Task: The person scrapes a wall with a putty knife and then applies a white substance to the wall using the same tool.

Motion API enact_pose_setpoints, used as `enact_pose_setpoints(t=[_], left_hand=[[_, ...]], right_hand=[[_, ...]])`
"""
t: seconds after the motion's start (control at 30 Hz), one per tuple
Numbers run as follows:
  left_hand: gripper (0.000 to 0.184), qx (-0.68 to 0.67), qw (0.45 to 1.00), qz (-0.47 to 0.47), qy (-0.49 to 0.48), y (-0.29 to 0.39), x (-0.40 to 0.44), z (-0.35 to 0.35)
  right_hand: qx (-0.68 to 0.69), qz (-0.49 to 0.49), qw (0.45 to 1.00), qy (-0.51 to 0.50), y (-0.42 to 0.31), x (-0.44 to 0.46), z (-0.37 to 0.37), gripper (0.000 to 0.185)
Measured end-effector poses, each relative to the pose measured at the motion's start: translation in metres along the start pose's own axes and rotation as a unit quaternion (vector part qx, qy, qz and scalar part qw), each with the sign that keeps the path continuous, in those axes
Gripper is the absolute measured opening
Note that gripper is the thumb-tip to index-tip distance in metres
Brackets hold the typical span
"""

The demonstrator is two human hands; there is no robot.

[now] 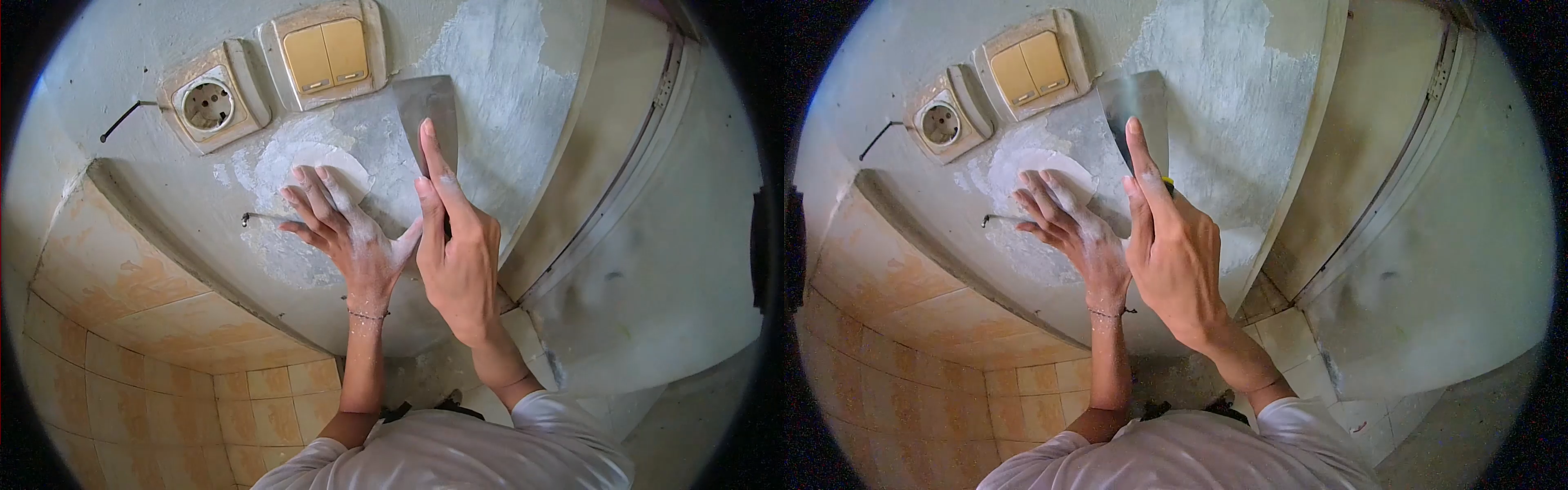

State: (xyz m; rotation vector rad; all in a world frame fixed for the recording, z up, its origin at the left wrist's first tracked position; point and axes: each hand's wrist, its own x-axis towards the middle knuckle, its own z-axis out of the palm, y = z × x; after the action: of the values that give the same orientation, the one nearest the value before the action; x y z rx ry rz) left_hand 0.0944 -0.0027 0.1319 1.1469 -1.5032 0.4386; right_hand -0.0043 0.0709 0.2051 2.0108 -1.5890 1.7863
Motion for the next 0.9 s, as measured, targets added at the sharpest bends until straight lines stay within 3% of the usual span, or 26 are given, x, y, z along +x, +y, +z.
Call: enact_pose_setpoints(t=[0.03,0.1,0.43,0.5,0.9], left_hand=[[0.111,0.0,1.0,0.001,0.0,-0.001,0.0,0.0],[0.132,0.013,1.0,-0.015,-0.015,-0.002,-0.001,0.003],[0.134,0.018,1.0,0.008,-0.011,-0.007,0.0,0.003],[0.113,-0.008,1.0,0.009,-0.009,-0.004,-0.002,0.0],[0.118,-0.001,1.0,0.01,-0.018,-0.003,-0.001,-0.001]], right_hand=[[0.0,0.001,1.0,0.001,0.0,0.0,0.002,0.044],[0.01,-0.027,0.999,0.017,0.003,0.007,0.004,0.043],[0.01,-0.065,0.997,0.037,0.016,0.008,0.013,0.044],[0.037,-0.059,0.997,0.032,0.017,0.0,0.011,0.044],[0.031,-0.073,0.996,0.037,0.02,0.012,0.019,0.045]])
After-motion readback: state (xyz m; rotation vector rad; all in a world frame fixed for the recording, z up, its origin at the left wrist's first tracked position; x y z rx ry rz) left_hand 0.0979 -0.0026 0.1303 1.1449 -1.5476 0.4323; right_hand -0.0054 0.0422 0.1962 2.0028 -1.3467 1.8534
